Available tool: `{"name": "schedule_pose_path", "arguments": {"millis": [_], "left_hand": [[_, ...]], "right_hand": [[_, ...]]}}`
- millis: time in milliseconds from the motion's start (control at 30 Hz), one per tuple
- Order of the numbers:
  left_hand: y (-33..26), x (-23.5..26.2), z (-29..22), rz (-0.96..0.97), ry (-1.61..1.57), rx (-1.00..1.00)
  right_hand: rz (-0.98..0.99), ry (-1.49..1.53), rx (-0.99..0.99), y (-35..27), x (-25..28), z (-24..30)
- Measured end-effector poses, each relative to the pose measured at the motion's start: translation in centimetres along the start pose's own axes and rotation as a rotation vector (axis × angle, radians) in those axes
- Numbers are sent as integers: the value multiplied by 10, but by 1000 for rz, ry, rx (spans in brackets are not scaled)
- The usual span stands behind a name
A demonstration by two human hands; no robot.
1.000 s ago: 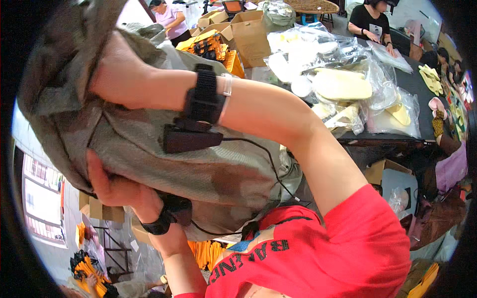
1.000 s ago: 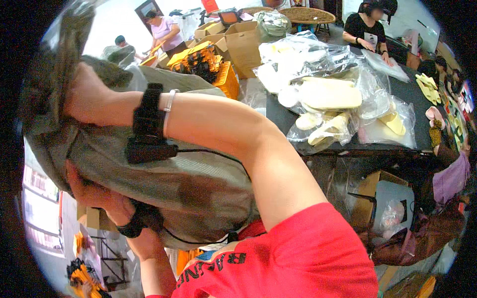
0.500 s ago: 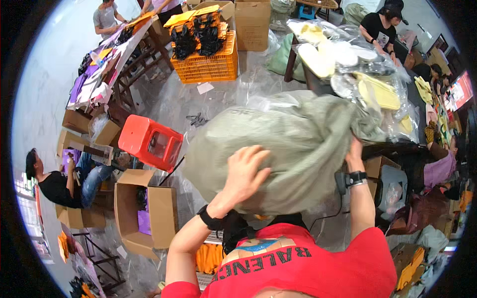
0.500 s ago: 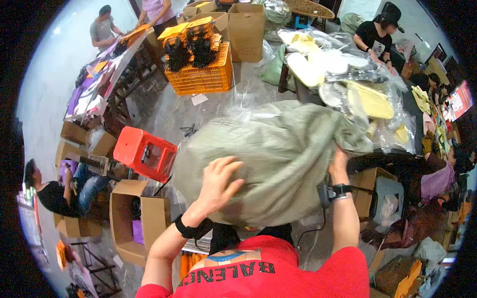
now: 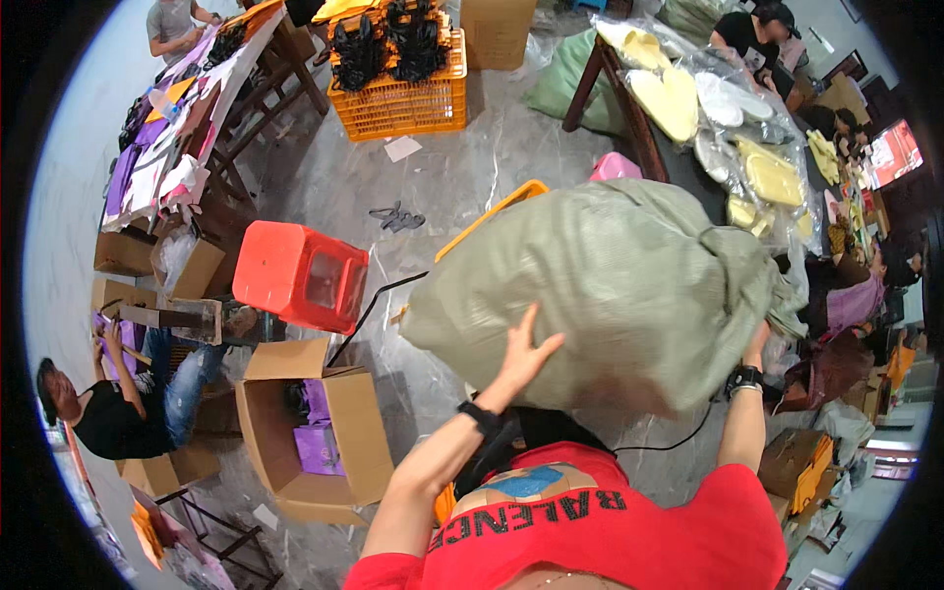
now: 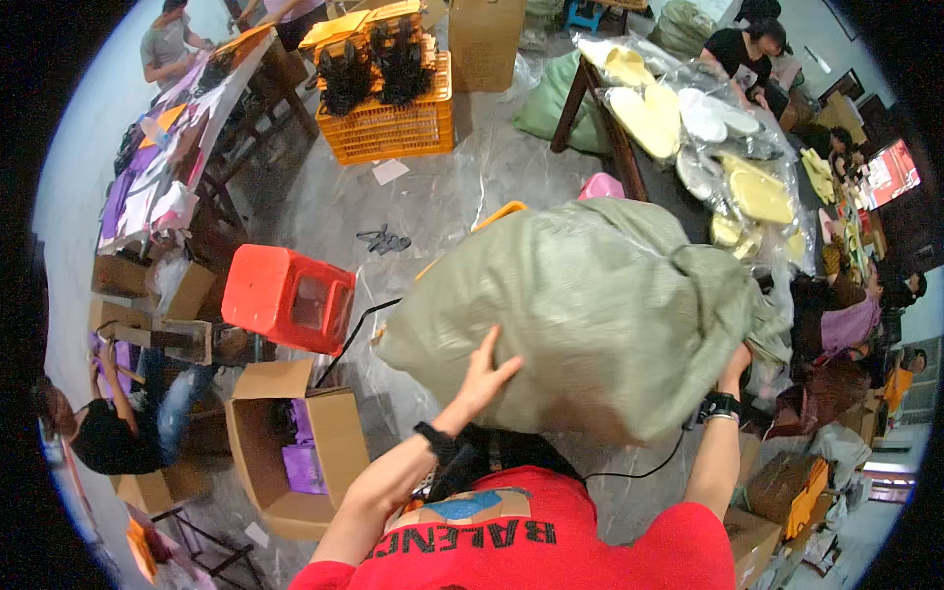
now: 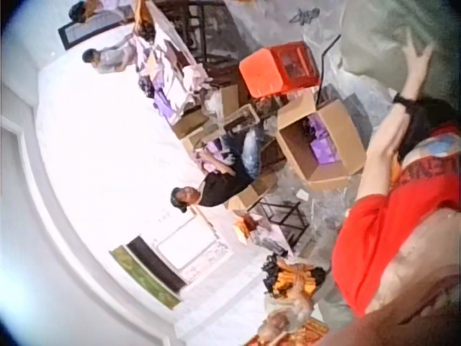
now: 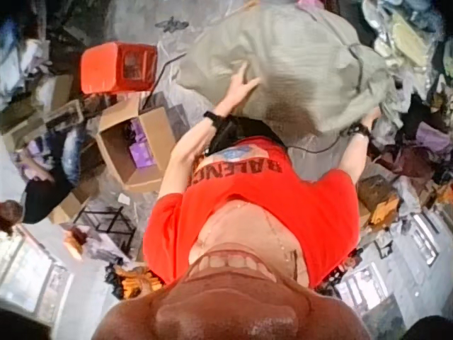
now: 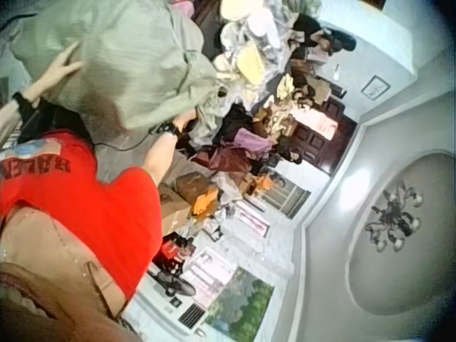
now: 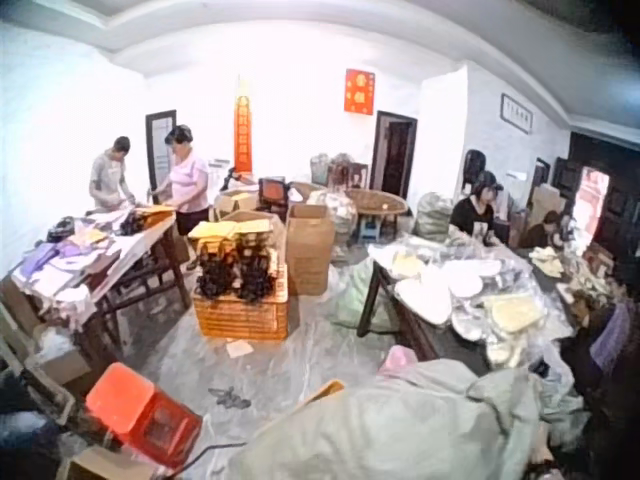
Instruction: The recorder is packing finished shoes into plastic bags and arranging them on a workspace.
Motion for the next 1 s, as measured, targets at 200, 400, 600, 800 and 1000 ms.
{"name": "schedule_pose_path", "arguments": {"millis": [200,400,600,800,1000], "left_hand": [[8,-9,-52,419,263,-29],[79,81,-50,607,424,107],[113,142,-78,753,533,231],[167,140,-66,926,551,242],[194,97,-28,1422,635,158]], "right_hand": [[-102,-456,0,-58,-61,4],[-251,-964,18,-53,-111,-29],[-194,-820,-614,-58,-243,8],[-129,-915,-879,-63,-222,-17],[-169,-984,-1232,-133,-85,7]]}}
Point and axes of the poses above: each hand's wrist, its own y-axis towards the middle knuckle, its own x-axis out of the back of the hand, z = x × y, the point moved 6 cm from there along y, towards the middle knuckle, and after that the axes turned 6 degrees about -y, right-handed, at the moved point
